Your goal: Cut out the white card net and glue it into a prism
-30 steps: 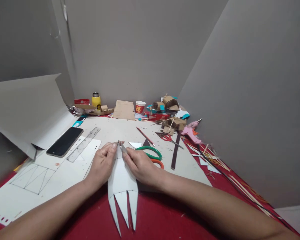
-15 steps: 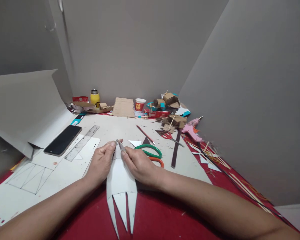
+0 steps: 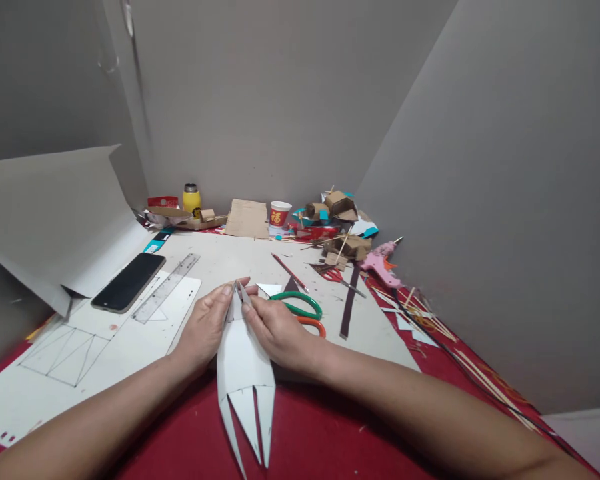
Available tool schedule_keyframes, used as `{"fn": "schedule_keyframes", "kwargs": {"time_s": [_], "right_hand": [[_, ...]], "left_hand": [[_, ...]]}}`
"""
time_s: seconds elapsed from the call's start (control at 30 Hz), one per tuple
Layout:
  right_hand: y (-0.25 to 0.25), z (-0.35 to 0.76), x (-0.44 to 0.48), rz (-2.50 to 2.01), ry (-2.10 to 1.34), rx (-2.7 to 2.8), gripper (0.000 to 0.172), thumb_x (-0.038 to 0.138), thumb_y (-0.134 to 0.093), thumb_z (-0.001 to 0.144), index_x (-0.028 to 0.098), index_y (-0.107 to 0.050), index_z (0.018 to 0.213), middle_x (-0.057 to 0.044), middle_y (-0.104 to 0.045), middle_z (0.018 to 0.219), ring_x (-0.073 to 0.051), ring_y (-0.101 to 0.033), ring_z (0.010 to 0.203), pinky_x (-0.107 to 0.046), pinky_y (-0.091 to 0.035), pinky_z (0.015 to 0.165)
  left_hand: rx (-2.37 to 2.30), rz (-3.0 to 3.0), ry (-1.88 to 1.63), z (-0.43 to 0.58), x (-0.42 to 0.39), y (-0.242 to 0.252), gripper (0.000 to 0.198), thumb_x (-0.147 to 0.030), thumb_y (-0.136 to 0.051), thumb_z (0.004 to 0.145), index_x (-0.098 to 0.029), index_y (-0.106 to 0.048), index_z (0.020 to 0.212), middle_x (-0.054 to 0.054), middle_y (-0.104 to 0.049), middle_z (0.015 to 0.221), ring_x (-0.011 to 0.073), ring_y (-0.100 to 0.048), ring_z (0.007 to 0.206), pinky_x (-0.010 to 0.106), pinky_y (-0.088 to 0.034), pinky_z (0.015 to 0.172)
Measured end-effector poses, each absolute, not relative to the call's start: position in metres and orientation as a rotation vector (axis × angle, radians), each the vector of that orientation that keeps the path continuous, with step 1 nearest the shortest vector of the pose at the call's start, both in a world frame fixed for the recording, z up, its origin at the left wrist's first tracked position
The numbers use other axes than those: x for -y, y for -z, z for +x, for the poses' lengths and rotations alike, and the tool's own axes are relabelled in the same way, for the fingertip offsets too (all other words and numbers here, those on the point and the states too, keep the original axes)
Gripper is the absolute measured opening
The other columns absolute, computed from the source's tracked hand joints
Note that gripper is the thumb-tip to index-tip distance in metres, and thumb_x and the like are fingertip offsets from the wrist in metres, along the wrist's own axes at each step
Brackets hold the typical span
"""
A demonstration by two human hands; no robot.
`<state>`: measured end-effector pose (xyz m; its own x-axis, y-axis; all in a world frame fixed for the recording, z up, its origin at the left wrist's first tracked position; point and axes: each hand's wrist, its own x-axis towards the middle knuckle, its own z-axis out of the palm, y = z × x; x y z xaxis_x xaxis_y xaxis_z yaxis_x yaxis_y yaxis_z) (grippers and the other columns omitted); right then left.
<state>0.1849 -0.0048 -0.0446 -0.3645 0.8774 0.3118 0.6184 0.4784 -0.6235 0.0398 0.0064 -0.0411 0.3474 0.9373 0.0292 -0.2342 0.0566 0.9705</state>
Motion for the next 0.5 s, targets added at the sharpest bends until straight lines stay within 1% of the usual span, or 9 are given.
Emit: {"fn": "schedule_keyframes", "kwargs": {"time_s": [0.07, 0.23, 0.33, 0.5], "right_hand": [[0.0442, 0.1839, 0.0053, -1.229, -0.552, 2.114, 0.025, 0.020, -0.033, 0.095, 0.017, -0.051, 0.077, -0.005, -0.058, 0.070, -0.015, -0.051, 0.059, -0.028, -0.042, 0.059], [0.0441, 0.1831, 0.0058, -1.221, -0.556, 2.128, 0.025, 0.020, -0.032, 0.094, 0.016, -0.050, 0.078, -0.006, -0.058, 0.072, -0.016, -0.054, 0.064, -0.029, -0.043, 0.063], [0.0436, 0.1836, 0.0064, -1.214, -0.558, 2.139, 0.026, 0.022, -0.030, 0.095, 0.017, -0.048, 0.077, -0.005, -0.056, 0.069, -0.016, -0.052, 0.060, -0.029, -0.042, 0.059], [0.0465, 0.1838, 0.0057, -1.203, -0.537, 2.151, 0.025, 0.024, -0.029, 0.095, 0.018, -0.046, 0.077, -0.004, -0.055, 0.067, -0.016, -0.052, 0.058, -0.028, -0.041, 0.057]], "left_hand": [[-0.773, 1.179, -1.047, 0.0400, -0.0060, 0.0433, 0.037, -0.042, -0.047, 0.090, -0.018, -0.062, 0.113, 0.007, -0.070, 0.111, 0.0203, -0.065, 0.098, 0.032, -0.048, 0.089], [-0.750, 1.138, -1.099, 0.0413, -0.0027, 0.0444, 0.031, -0.038, -0.047, 0.091, -0.018, -0.064, 0.107, 0.007, -0.071, 0.109, 0.0193, -0.065, 0.099, 0.032, -0.048, 0.089], [-0.737, 1.132, -1.113, 0.0421, -0.0010, 0.0437, 0.027, -0.035, -0.048, 0.091, -0.018, -0.065, 0.104, 0.006, -0.070, 0.110, 0.0187, -0.065, 0.099, 0.031, -0.048, 0.088], [-0.706, 1.142, -1.109, 0.0423, -0.0003, 0.0471, 0.030, -0.039, -0.049, 0.091, -0.018, -0.064, 0.107, 0.007, -0.068, 0.113, 0.0199, -0.064, 0.100, 0.031, -0.048, 0.087]]}}
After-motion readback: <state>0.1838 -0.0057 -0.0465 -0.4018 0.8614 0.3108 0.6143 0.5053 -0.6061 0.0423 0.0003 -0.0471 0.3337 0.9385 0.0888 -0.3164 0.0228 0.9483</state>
